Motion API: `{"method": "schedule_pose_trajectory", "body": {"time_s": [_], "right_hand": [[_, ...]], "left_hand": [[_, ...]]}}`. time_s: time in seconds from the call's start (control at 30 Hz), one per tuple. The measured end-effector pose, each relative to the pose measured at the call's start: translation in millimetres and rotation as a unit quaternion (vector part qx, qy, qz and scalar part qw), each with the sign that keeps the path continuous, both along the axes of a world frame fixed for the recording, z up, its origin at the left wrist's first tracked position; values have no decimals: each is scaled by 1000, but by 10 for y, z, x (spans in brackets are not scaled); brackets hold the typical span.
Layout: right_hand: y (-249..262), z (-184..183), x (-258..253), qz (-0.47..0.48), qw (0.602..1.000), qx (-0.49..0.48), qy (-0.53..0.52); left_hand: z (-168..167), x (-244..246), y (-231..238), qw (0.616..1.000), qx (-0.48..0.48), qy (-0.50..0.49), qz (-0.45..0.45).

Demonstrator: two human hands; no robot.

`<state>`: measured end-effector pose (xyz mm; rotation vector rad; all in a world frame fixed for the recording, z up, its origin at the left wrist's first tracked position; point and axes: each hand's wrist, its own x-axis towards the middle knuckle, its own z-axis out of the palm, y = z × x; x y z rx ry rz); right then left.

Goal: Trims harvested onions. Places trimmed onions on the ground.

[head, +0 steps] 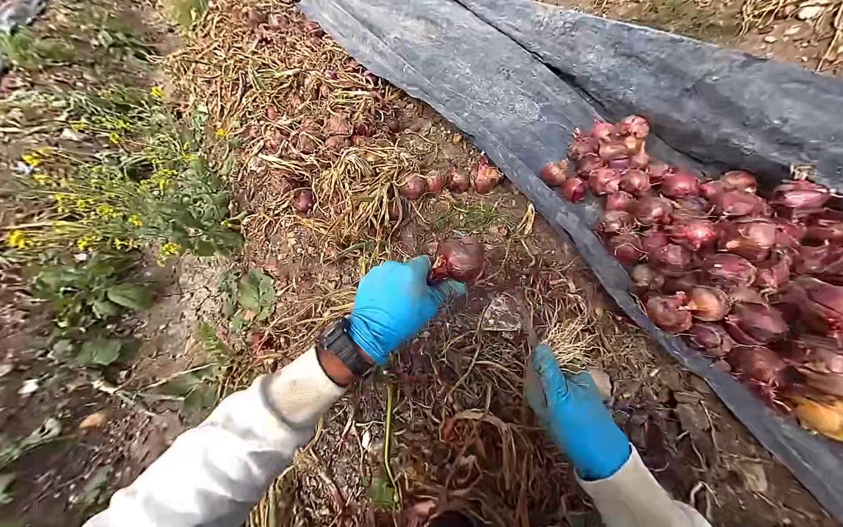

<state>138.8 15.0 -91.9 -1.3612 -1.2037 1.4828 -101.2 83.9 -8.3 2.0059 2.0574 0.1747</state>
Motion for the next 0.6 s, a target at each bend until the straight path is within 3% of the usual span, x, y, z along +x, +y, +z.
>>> {"method": "schedule_pose_trajectory", "body": {"time_s": [0.1,0.2,0.3,0.37,0.43,0.53,0.6], "right_hand": [[232,-412,-90,62,997,-33,-14],[339,-485,-385,-24,997,-16,76],[533,-581,-550,-66,997,20,37],[752,-638,-412,-33,997,67,-33],[1191,-517,-127,-47,997,61,-30],[1906,-48,326,-122,990,17,-75],[2033,290,273,-198,979,4,-36]], "left_hand": [[-231,74,-62,983,-85,-116,-111],[-464,374,-112,927,-305,-117,-185],[-605,335,121,934,-307,-64,-174],[-680,91,437,962,-253,-2,-108],[-775,-411,847,965,-254,54,25],[-1271,-1351,1248,956,-199,136,169],[-1585,-1843,1317,949,-163,147,226]]}}
